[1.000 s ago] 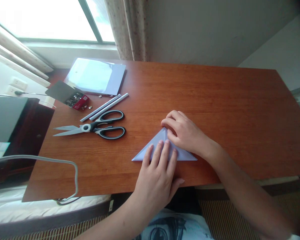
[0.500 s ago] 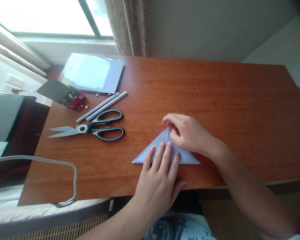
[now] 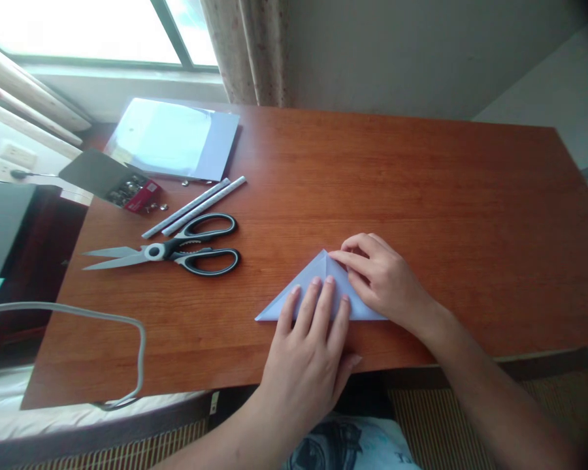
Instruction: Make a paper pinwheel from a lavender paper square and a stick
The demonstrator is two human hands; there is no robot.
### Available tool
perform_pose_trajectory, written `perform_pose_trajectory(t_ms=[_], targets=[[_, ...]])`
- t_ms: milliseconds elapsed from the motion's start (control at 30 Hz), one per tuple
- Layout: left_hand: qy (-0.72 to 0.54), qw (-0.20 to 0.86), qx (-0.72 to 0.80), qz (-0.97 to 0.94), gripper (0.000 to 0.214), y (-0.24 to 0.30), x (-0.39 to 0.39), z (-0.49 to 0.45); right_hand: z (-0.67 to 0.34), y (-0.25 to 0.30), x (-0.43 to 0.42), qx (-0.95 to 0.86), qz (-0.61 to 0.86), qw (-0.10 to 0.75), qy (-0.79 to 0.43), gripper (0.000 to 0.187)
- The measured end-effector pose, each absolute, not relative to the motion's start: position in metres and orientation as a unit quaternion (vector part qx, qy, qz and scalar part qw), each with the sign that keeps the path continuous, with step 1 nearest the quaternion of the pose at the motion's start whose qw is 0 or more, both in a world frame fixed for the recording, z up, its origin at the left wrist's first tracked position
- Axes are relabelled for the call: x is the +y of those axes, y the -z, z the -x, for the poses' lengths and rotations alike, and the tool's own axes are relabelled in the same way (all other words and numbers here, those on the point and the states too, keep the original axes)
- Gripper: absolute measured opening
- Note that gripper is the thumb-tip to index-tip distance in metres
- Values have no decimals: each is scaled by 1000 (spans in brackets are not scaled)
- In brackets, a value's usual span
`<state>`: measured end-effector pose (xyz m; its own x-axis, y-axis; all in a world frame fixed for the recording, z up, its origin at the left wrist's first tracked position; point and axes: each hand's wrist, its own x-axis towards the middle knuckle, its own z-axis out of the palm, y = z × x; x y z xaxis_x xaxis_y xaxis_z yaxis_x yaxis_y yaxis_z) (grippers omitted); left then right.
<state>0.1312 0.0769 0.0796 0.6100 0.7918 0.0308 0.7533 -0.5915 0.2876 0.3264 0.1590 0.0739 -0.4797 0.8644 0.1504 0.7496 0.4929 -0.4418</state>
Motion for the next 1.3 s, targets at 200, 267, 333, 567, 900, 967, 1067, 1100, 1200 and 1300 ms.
perform_pose_trajectory(t_ms=[200, 267, 333, 567, 900, 967, 1067, 1100, 1200, 1300], targets=[[-82, 124, 448, -881, 67, -80, 78, -135, -330, -69, 154, -851, 468, 193, -142, 33], [-81, 121, 449, -881, 67, -80, 78, -136, -331, -68, 152, -851, 467, 195, -144, 33], [-78, 120, 452, -881, 66, -80, 78, -136, -333, -69, 150, -852, 466, 191, -146, 33], [-82, 116, 451, -881, 65, -79, 80, -137, -329, -77, 157, -846, 464, 194, -176, 29], [-77, 119, 453, -880, 67, -80, 77, -136, -316, -99, 159, -647, 543, 293, -447, 54], [-79, 120, 455, -879, 68, -80, 76, -137, -320, -106, 161, -609, 530, 291, -513, 53], [-83, 121, 458, -877, 68, -79, 75, -137, -327, -114, 168, -592, 518, 281, -549, 55], [-84, 122, 459, -876, 68, -79, 75, -137, -328, -116, 170, -591, 517, 276, -554, 56], [-86, 126, 459, -875, 67, -79, 76, -137, -335, -118, 171, -591, 519, 252, -563, 56], [-90, 129, 459, -874, 68, -79, 76, -136, -347, -118, 162, -579, 531, 241, -569, 54]])
